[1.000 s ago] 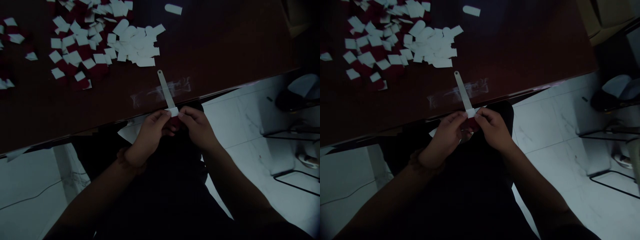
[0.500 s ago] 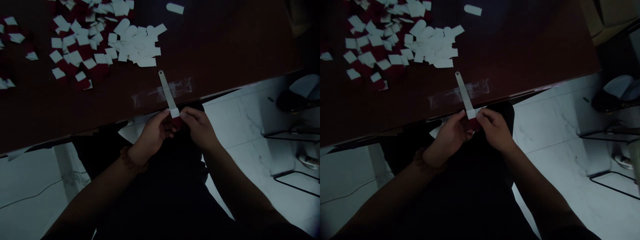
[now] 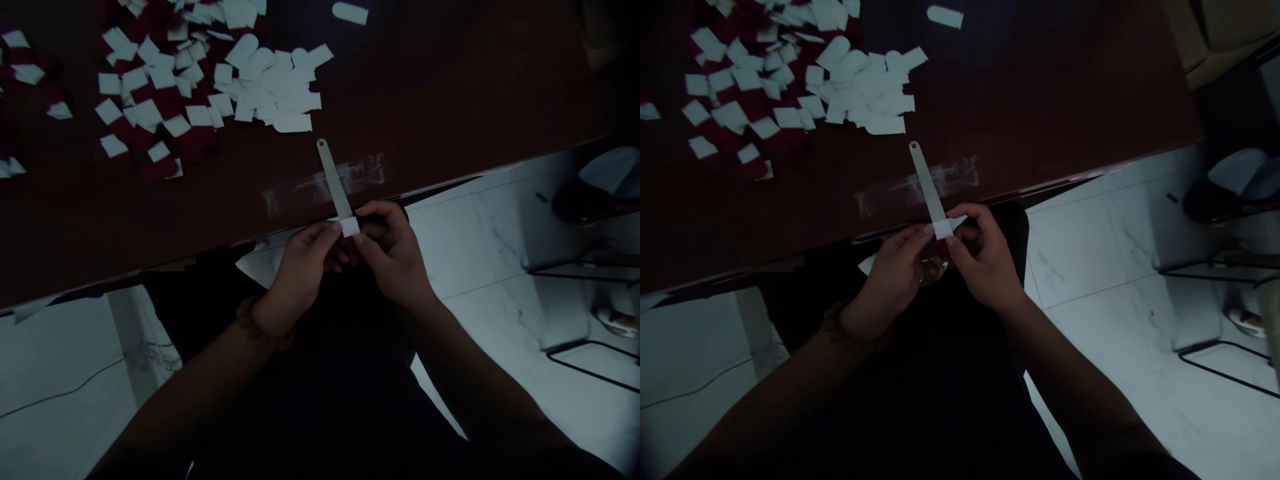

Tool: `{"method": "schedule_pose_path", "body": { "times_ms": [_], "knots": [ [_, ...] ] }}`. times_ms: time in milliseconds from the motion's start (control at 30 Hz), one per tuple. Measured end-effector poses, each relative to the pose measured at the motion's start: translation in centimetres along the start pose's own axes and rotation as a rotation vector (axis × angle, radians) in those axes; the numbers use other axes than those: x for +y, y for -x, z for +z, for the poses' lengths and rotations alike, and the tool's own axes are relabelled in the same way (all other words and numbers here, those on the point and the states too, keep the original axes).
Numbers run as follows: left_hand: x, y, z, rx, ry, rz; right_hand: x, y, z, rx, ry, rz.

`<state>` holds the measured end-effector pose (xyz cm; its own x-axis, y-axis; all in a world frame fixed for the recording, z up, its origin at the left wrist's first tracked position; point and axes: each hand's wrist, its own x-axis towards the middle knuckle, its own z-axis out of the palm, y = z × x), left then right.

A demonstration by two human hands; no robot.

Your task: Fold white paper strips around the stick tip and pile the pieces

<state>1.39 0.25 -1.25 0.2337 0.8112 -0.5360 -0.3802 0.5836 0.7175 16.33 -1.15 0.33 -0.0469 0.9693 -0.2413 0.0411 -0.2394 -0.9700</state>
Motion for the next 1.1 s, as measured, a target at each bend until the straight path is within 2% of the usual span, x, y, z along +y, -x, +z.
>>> {"method": "schedule_pose_path", "body": {
  "times_ms": [200, 333, 400, 500, 600, 633, 667, 733, 833, 900, 967, 1033, 1100],
  "knots": [
    [0.0, 0.0, -0.2, -0.024, -0.025, 0.013, -0.6, -0.3, -0.2, 0.025, 0.063, -0.023],
    [0.2, 0.3, -0.2, -0.053, -0.175, 0.058, -0.4, 0.1, -0.1, 0.035, 0.089, -0.017],
    [0.2, 1.1, -0.2, -0.087, -0.314, 0.067, 0.0, 1.9, -0.2, 0.071, 0.112, 0.012],
    [-0.4, 3.6, -0.6, -0.212, -0.583, 0.016, 1.0, 6.9, -0.6, 0.122, 0.199, 0.113],
    [-1.1, 6.6, -1.5, -0.379, -0.748, -0.088, 2.2, 11.7, -1.3, 0.035, 0.282, 0.272],
    [-1.0, 7.4, -2.0, -0.410, -0.799, -0.086, 2.5, 12.6, -1.6, -0.008, 0.270, 0.308],
    [-0.8, 8.0, -2.5, -0.406, -0.833, -0.062, 2.7, 13.0, -1.8, 0.027, 0.264, 0.317],
    [0.7, 8.7, -3.6, -0.316, -0.913, 0.053, 2.6, 12.4, -2.2, 0.067, 0.273, 0.288],
    [4.9, 7.9, -5.6, -0.073, -1.020, 0.294, 0.9, 8.5, -2.1, 0.172, 0.345, 0.159],
    [8.3, 6.3, -6.9, 0.107, -0.989, 0.394, -0.9, 4.6, -1.7, 0.259, 0.374, 0.014],
    [11.1, 4.6, -8.4, 0.280, -0.883, 0.411, -2.7, 0.0, -1.1, 0.306, 0.369, -0.138],
    [12.8, 3.6, -10.4, 0.468, -0.904, 0.491, -4.0, -4.5, -0.8, 0.330, 0.370, -0.247],
    [13.3, 4.0, -13.0, 0.606, -1.019, 0.550, -4.5, -8.3, -0.9, 0.375, 0.568, -0.252]
  ]
}}
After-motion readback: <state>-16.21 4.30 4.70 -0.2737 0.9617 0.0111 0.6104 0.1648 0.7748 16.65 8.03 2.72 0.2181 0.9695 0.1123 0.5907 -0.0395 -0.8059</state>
